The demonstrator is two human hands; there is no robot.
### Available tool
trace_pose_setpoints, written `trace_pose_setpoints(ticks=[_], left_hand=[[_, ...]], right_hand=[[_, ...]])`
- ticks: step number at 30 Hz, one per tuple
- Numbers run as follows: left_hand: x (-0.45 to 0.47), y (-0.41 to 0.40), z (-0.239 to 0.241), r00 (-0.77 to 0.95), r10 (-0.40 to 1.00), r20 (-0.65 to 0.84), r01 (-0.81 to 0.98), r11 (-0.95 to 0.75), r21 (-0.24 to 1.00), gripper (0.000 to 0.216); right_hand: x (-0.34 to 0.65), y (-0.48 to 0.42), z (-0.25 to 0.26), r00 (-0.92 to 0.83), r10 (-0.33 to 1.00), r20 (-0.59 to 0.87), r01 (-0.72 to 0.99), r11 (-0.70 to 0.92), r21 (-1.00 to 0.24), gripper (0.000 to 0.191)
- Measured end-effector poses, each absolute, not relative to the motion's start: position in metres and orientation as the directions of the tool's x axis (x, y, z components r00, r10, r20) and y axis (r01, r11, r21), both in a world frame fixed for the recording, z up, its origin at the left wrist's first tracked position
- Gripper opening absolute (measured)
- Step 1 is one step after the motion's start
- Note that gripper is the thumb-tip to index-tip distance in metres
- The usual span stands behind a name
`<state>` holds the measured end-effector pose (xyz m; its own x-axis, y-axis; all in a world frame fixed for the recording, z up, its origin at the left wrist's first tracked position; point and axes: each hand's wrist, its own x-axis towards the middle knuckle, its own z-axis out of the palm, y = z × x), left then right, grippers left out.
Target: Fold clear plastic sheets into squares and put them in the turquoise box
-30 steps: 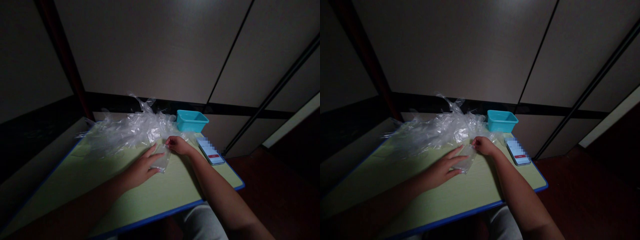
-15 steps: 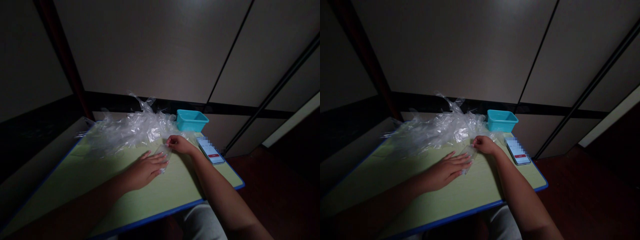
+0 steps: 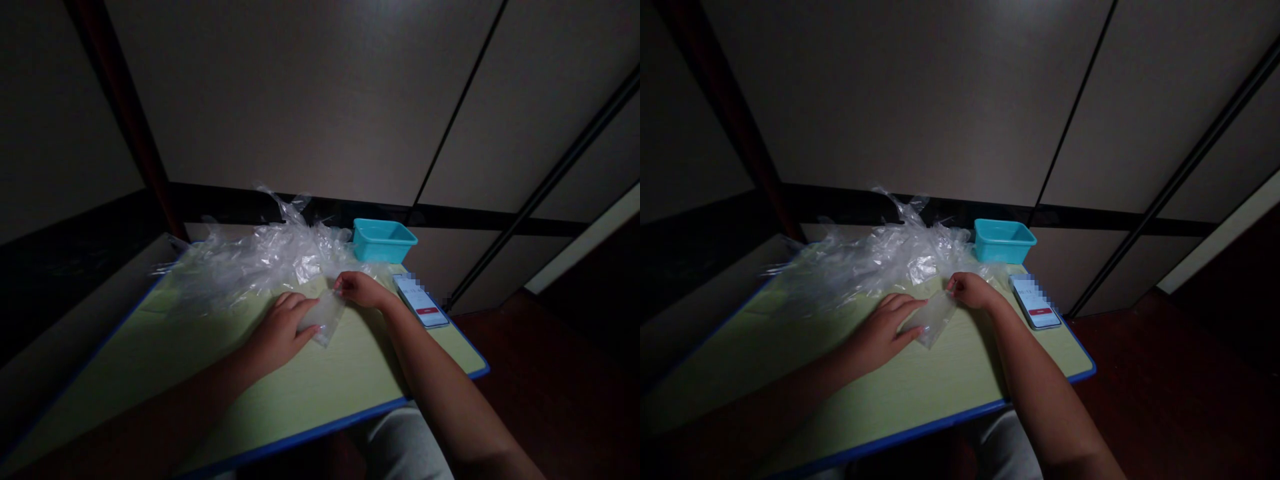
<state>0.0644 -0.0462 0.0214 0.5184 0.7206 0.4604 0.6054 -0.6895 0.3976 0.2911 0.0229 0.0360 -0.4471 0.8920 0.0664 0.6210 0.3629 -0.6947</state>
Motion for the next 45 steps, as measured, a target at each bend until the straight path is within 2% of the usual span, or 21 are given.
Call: trace_pose_setpoints(ticks=[4,10,16,20,26,30,38,45], left_hand=[[0.065,-0.041,0.019,0.424,0.788,0.447,0.625,-0.612,0.485,0.032],[0.058,-0.033,0.015,0.383,0.824,0.418,0.589,-0.567,0.576,0.029],[0.055,-0.031,0.014,0.388,0.890,0.240,0.550,-0.432,0.714,0.027],[0.055,-0.031,0.013,0.382,0.898,0.218,0.517,-0.403,0.755,0.033],[0.054,-0.033,0.021,0.452,0.889,0.072,0.482,-0.312,0.819,0.035],[0.054,-0.035,0.026,0.429,0.899,0.089,0.503,-0.319,0.803,0.039],[0.059,-0.037,0.017,0.397,0.899,0.187,0.569,-0.401,0.718,0.026],[0.060,-0.039,0.016,0.409,0.880,0.242,0.683,-0.471,0.558,0.026]], right_hand=[[0.291,0.022,0.036,-0.441,0.896,0.042,0.636,0.345,-0.691,0.015],[0.292,0.024,0.036,-0.437,0.899,0.037,0.627,0.334,-0.704,0.013],[0.293,0.026,0.032,-0.437,0.899,0.021,0.593,0.305,-0.746,0.008],[0.294,0.027,0.031,-0.437,0.899,0.019,0.572,0.295,-0.765,0.007],[0.295,0.029,0.028,-0.445,0.895,0.009,0.537,0.275,-0.797,0.006],[0.296,0.030,0.028,-0.445,0.896,-0.002,0.532,0.262,-0.805,0.007],[0.295,0.026,0.033,-0.449,0.894,0.008,0.539,0.278,-0.795,0.006],[0.293,0.022,0.036,-0.444,0.896,0.004,0.562,0.282,-0.778,0.007]])
